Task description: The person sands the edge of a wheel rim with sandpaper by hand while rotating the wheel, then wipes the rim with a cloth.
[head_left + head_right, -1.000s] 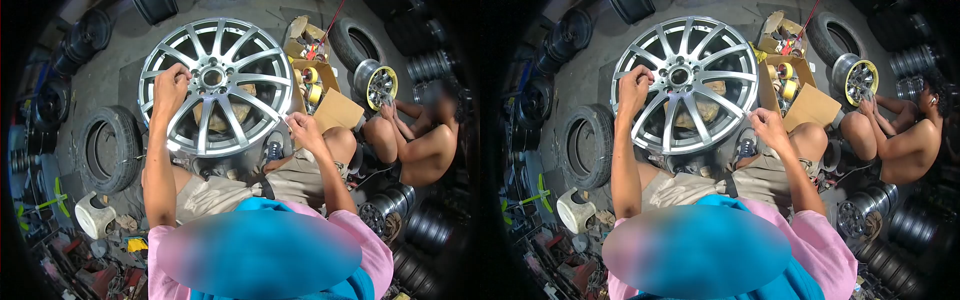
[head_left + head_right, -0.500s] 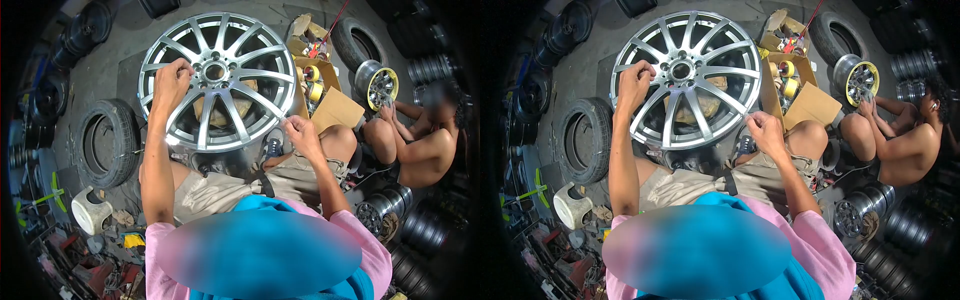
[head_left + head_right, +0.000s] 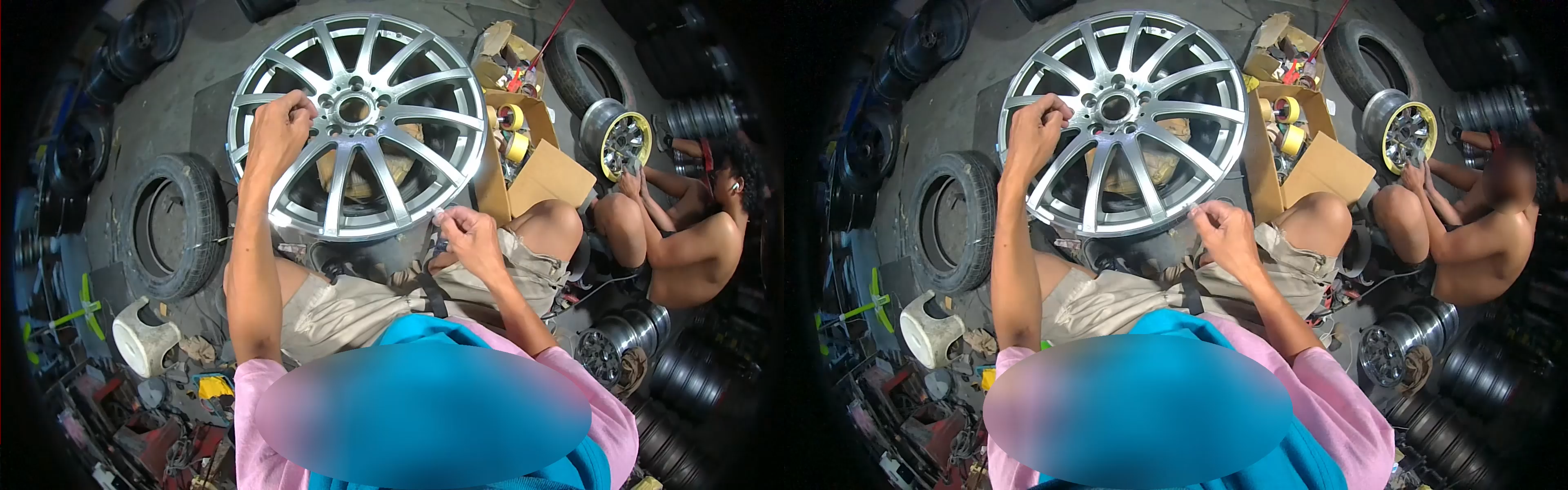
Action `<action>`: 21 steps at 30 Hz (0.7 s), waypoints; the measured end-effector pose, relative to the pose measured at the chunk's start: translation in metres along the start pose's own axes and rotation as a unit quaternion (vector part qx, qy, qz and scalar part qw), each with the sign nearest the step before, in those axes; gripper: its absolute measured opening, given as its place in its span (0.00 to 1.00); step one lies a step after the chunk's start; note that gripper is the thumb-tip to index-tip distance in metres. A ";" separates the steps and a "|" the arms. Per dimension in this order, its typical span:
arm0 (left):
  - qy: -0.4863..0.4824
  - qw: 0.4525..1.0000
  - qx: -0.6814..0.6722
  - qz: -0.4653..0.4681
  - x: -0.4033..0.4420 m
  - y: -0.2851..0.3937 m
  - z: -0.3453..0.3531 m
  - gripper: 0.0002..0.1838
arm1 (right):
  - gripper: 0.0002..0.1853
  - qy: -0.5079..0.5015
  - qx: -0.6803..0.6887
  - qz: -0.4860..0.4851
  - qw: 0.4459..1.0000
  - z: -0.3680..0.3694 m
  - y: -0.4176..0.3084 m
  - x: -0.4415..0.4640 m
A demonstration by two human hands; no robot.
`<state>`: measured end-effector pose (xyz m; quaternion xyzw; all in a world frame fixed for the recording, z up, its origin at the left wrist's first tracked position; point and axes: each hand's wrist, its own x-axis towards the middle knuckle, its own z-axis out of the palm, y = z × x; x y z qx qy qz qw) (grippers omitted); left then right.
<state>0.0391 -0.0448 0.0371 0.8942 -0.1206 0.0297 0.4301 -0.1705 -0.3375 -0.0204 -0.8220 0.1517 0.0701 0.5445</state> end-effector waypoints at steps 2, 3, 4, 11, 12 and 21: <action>-0.013 0.999 0.030 -0.009 -0.001 -0.007 -0.002 0.09 | 0.17 0.009 -0.010 0.012 1.000 -0.005 0.002 0.003; -0.013 0.999 0.028 -0.008 -0.001 -0.007 -0.003 0.09 | 0.17 0.010 -0.012 0.011 1.000 -0.003 0.006 0.001; -0.008 1.000 0.028 0.000 -0.002 -0.006 -0.004 0.09 | 0.17 -0.001 -0.004 0.005 1.000 0.004 0.009 -0.001; -0.005 1.000 0.029 0.010 -0.004 -0.004 -0.006 0.10 | 0.18 -0.053 0.040 0.041 0.997 0.041 -0.016 -0.020; -0.005 1.000 0.029 0.010 -0.004 -0.005 -0.006 0.10 | 0.18 -0.049 0.049 0.045 0.997 0.040 -0.017 -0.020; -0.004 0.999 0.033 0.012 -0.005 -0.007 -0.012 0.10 | 0.16 -0.056 0.038 0.044 0.997 0.049 -0.027 -0.024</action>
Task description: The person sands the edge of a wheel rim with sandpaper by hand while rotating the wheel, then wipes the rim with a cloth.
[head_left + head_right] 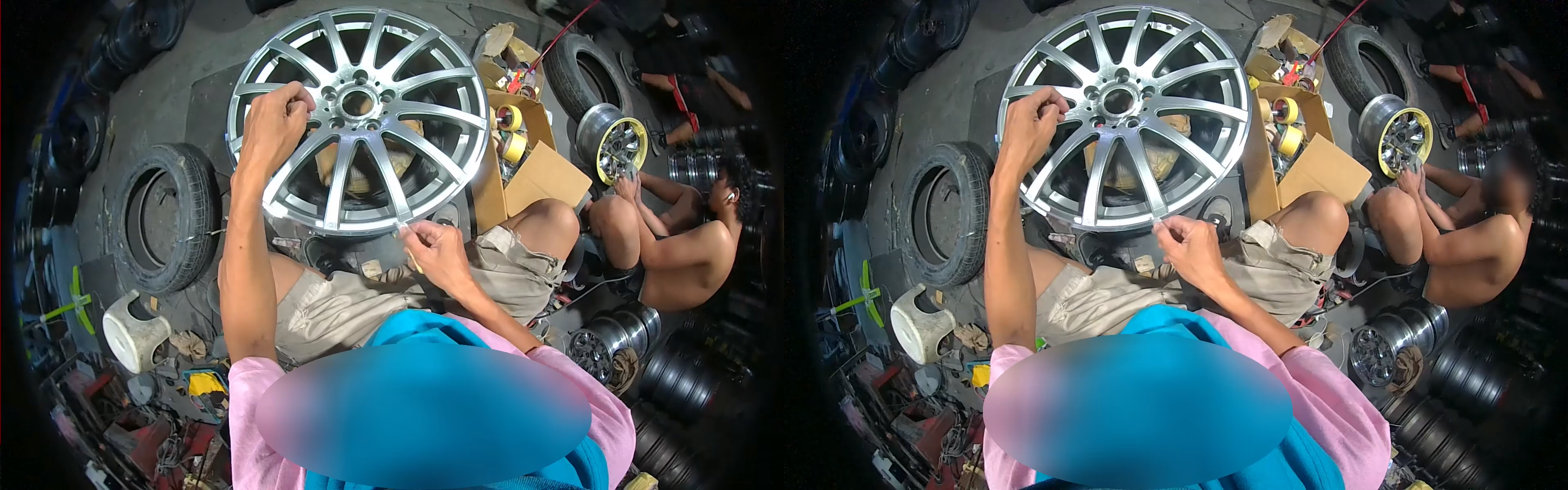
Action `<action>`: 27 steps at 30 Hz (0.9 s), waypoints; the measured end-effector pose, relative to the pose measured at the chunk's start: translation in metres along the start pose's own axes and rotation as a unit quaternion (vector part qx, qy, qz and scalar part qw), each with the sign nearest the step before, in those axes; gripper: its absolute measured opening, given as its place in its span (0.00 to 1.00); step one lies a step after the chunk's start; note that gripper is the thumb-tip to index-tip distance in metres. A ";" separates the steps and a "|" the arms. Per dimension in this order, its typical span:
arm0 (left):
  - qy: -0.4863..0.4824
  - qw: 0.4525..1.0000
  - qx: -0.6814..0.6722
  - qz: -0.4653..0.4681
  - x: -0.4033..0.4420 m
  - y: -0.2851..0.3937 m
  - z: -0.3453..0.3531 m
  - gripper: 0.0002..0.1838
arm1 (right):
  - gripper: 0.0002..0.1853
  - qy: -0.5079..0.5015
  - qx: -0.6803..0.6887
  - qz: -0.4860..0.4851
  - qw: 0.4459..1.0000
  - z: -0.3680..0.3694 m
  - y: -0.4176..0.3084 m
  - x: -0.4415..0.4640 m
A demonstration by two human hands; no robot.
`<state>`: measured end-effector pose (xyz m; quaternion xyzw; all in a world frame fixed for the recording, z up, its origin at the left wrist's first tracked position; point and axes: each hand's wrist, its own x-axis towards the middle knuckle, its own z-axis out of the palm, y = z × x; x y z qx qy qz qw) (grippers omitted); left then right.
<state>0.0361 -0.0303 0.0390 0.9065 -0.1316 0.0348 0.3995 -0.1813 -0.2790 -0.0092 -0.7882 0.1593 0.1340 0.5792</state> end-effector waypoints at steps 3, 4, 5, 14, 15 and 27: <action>0.003 1.000 -0.014 0.004 -0.001 0.003 -0.002 0.10 | 0.16 -0.002 0.020 0.005 1.000 0.000 0.006 0.001; 0.004 1.000 -0.006 0.008 -0.002 0.004 -0.003 0.10 | 0.16 0.003 0.031 0.010 0.999 -0.003 0.009 0.001; 0.005 1.000 0.001 0.011 -0.002 0.003 -0.003 0.10 | 0.16 0.002 0.031 0.010 0.999 -0.009 0.010 0.002; -0.005 1.000 0.005 -0.002 -0.003 0.003 -0.004 0.10 | 0.16 0.058 -0.055 -0.044 0.996 -0.004 0.018 0.003; -0.003 1.000 0.007 -0.001 -0.002 0.002 -0.003 0.10 | 0.16 0.056 -0.029 -0.061 0.996 0.003 0.018 0.002; 0.007 1.000 -0.014 0.002 -0.004 0.002 -0.005 0.11 | 0.15 0.062 0.023 -0.027 0.997 -0.023 0.019 0.007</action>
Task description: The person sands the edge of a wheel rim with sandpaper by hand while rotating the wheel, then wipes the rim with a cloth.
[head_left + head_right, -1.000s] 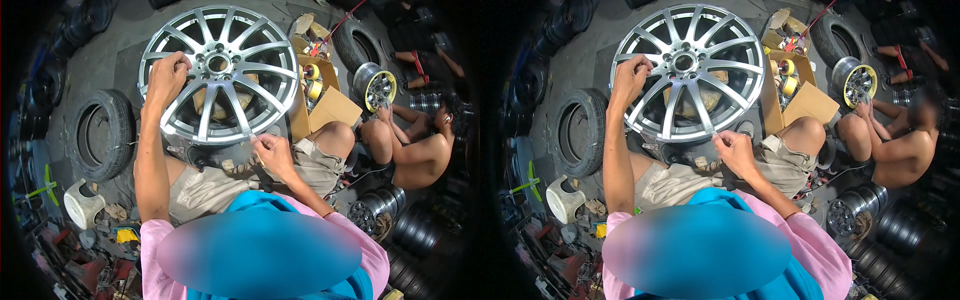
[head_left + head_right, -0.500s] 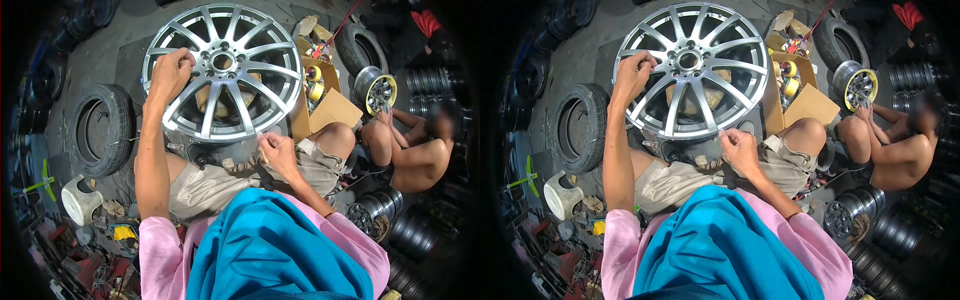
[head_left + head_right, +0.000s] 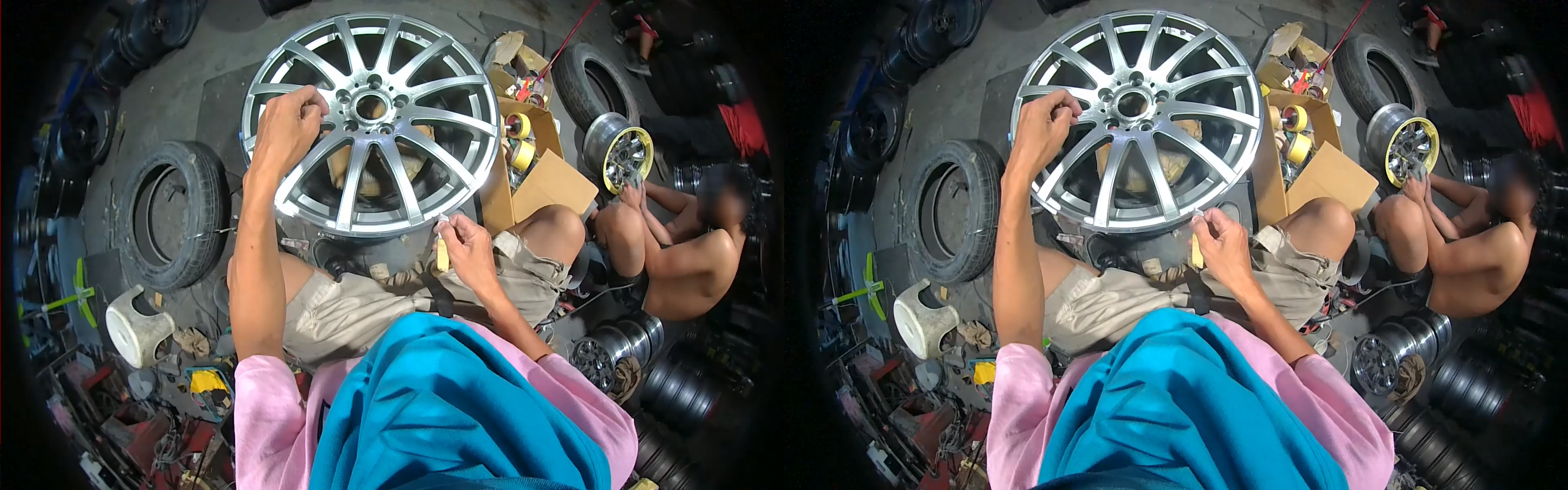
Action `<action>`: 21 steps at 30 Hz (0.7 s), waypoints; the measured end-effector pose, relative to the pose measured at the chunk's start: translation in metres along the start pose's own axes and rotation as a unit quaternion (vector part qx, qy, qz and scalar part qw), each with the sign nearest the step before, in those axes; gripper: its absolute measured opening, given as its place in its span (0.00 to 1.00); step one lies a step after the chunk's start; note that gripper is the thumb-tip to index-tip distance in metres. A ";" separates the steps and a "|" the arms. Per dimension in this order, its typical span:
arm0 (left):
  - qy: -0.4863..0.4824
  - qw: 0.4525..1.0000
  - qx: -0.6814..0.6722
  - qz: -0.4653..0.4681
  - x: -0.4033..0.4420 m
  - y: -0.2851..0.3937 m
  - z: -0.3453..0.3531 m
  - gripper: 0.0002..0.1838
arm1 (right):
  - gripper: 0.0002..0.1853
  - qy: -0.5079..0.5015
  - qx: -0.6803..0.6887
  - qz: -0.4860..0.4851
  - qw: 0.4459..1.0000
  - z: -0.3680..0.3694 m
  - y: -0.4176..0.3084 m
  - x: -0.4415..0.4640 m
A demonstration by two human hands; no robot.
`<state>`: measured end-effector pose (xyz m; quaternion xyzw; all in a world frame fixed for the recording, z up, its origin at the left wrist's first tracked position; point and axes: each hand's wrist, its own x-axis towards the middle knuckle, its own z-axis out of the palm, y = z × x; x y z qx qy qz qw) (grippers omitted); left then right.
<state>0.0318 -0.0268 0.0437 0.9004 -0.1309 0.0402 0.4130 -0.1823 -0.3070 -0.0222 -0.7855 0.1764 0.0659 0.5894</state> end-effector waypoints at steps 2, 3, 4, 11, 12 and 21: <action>0.001 1.000 -0.003 0.006 -0.001 -0.003 0.002 0.11 | 0.15 0.003 -0.008 -0.015 1.000 0.000 0.012 0.003; 0.002 1.000 -0.005 0.013 0.000 -0.004 0.002 0.11 | 0.15 0.006 -0.016 -0.030 0.999 0.000 0.012 0.005; 0.001 1.000 -0.005 0.013 0.000 -0.005 0.002 0.11 | 0.15 0.006 -0.015 -0.029 0.999 0.000 0.012 0.004; -0.015 1.000 -0.002 -0.002 -0.001 0.003 0.000 0.11 | 0.16 -0.035 -0.009 0.014 0.999 0.022 -0.001 -0.010; -0.023 1.000 0.006 -0.001 0.000 0.003 -0.001 0.11 | 0.16 -0.040 -0.025 0.011 0.999 0.024 -0.006 -0.010; -0.017 1.000 0.004 0.014 -0.001 0.001 -0.005 0.10 | 0.16 -0.041 -0.010 0.017 0.999 0.029 -0.001 -0.011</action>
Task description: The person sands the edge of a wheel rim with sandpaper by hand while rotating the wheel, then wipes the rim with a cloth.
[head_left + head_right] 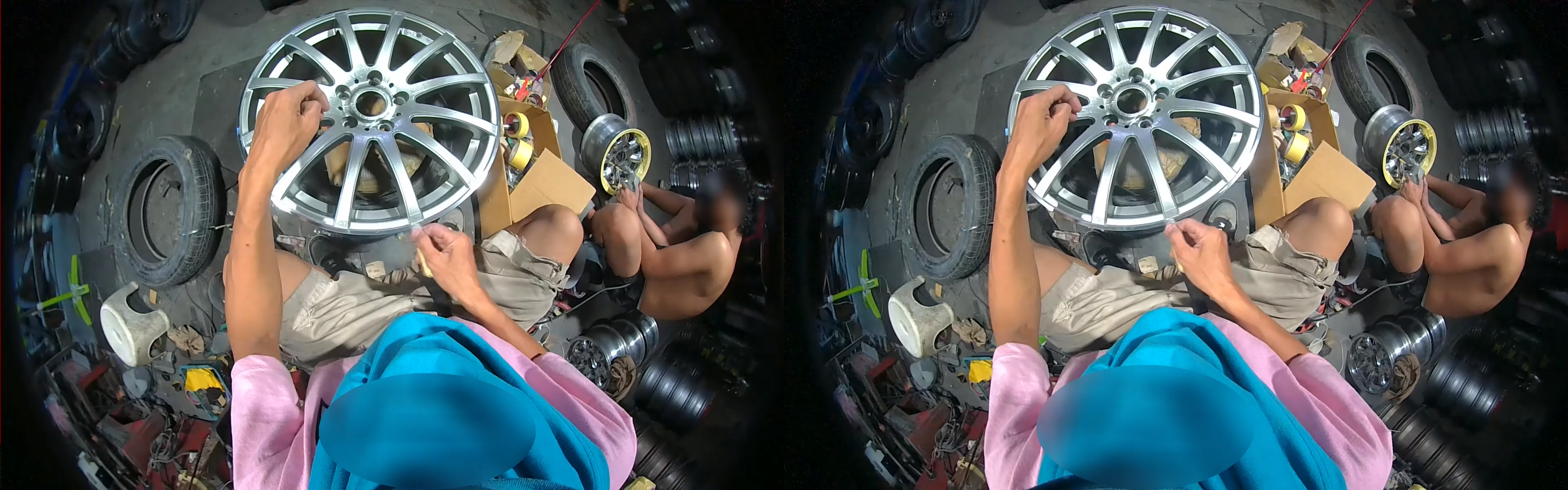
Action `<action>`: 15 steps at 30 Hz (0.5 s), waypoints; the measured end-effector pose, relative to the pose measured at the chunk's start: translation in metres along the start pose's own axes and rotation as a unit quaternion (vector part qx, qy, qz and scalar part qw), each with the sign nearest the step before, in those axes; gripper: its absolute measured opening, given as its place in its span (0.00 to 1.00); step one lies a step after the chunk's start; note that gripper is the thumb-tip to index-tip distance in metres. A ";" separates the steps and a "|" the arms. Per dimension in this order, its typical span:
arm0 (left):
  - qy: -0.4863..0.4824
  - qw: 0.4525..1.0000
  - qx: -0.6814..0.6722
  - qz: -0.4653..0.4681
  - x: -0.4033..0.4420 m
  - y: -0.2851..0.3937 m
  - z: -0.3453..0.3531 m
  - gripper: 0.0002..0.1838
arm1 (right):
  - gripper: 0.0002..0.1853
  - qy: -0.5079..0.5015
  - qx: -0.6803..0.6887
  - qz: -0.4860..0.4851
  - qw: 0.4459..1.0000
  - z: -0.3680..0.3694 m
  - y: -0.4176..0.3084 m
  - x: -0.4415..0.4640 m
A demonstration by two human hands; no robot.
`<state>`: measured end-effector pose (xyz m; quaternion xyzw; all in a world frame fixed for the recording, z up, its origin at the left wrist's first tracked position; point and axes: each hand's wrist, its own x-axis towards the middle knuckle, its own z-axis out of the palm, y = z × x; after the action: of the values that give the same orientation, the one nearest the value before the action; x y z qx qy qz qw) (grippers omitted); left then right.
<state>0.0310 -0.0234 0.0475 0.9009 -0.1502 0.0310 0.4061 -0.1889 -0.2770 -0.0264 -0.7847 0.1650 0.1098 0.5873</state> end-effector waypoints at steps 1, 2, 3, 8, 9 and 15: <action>0.002 1.000 0.000 -0.002 -0.001 -0.001 0.000 0.10 | 0.16 -0.017 0.005 0.002 1.000 0.007 -0.002 -0.001; 0.001 1.000 -0.006 -0.002 -0.001 -0.002 0.000 0.10 | 0.16 -0.018 0.003 0.001 1.000 0.016 -0.005 -0.001; 0.000 1.000 -0.014 -0.002 0.000 0.001 -0.001 0.10 | 0.17 -0.024 0.013 -0.005 1.000 0.025 -0.009 -0.002; -0.005 1.000 -0.009 -0.016 -0.002 -0.001 -0.005 0.10 | 0.17 -0.032 -0.002 0.003 0.999 0.021 -0.012 0.000; 0.000 1.000 0.004 -0.003 -0.003 -0.003 -0.007 0.10 | 0.17 -0.035 -0.005 0.005 0.999 0.019 -0.013 0.000; 0.002 1.000 0.006 -0.004 -0.009 -0.003 -0.011 0.11 | 0.16 -0.071 0.047 0.035 0.996 0.039 -0.025 -0.003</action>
<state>0.0240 -0.0108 0.0509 0.9041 -0.1452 0.0320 0.4007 -0.1812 -0.2331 -0.0138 -0.7399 0.1555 0.1779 0.6299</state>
